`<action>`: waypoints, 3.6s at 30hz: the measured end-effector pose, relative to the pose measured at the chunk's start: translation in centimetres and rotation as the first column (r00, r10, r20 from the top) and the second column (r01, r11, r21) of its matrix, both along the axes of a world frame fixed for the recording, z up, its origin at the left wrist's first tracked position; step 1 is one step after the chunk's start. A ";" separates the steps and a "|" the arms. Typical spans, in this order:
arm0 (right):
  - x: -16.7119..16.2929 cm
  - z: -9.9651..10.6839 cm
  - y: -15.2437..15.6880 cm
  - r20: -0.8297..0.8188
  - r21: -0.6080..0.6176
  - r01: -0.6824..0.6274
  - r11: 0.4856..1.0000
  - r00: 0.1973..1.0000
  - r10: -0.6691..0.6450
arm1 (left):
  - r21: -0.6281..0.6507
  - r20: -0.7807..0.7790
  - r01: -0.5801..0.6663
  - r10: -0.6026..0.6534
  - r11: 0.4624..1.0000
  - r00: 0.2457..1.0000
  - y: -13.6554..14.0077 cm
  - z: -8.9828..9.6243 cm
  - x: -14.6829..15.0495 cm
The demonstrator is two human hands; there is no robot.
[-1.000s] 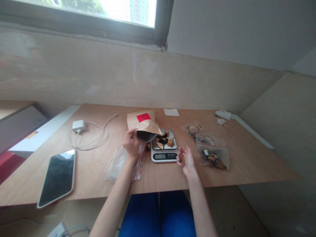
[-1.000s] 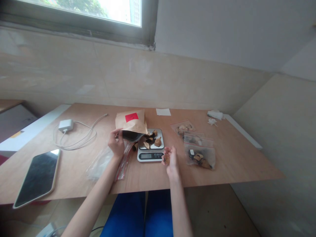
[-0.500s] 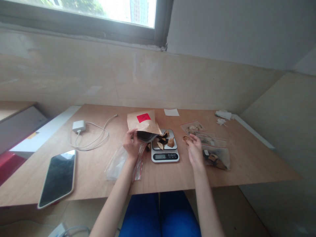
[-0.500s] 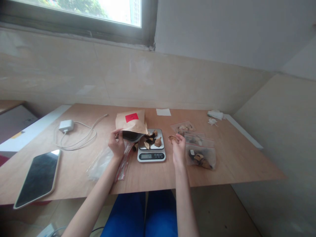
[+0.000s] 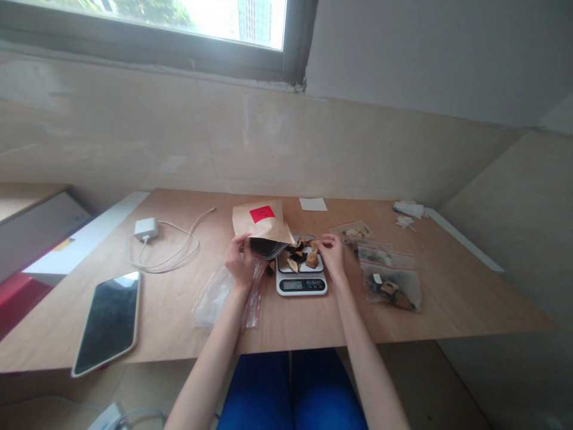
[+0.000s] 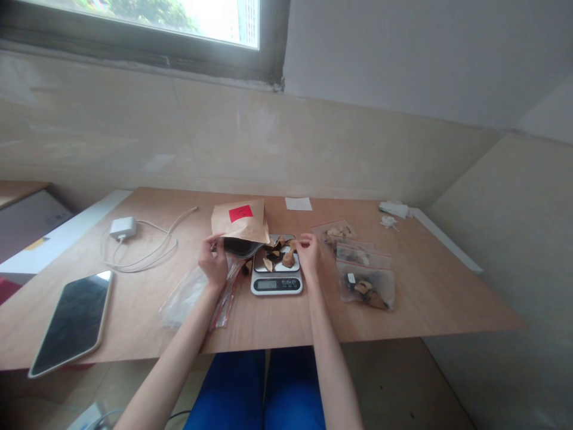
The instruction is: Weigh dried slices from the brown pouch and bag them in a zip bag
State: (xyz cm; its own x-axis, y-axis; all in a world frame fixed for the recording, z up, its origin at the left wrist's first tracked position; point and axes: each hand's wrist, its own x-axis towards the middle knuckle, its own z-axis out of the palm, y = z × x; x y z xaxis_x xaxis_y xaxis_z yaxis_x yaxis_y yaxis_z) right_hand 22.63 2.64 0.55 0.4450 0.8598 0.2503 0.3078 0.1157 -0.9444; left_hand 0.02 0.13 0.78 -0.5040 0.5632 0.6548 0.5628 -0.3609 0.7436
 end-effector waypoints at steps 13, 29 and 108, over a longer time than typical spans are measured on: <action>-0.4 1.4 -2.6 0.117 0.210 0.139 0.968 0.979 -0.166 | 0.021 -0.001 0.004 -0.004 1.000 1.000 0.1 -0.1 0.0; -13.2 1.9 -10.3 0.591 0.010 -0.469 0.883 0.715 0.373 | -0.016 0.000 -0.008 0.008 1.000 1.000 0.0 0.1 -0.1; -13.0 5.1 -14.3 0.115 0.005 -0.483 0.876 0.870 0.479 | -0.374 0.122 0.447 -0.435 0.813 0.892 -11.2 4.0 -0.1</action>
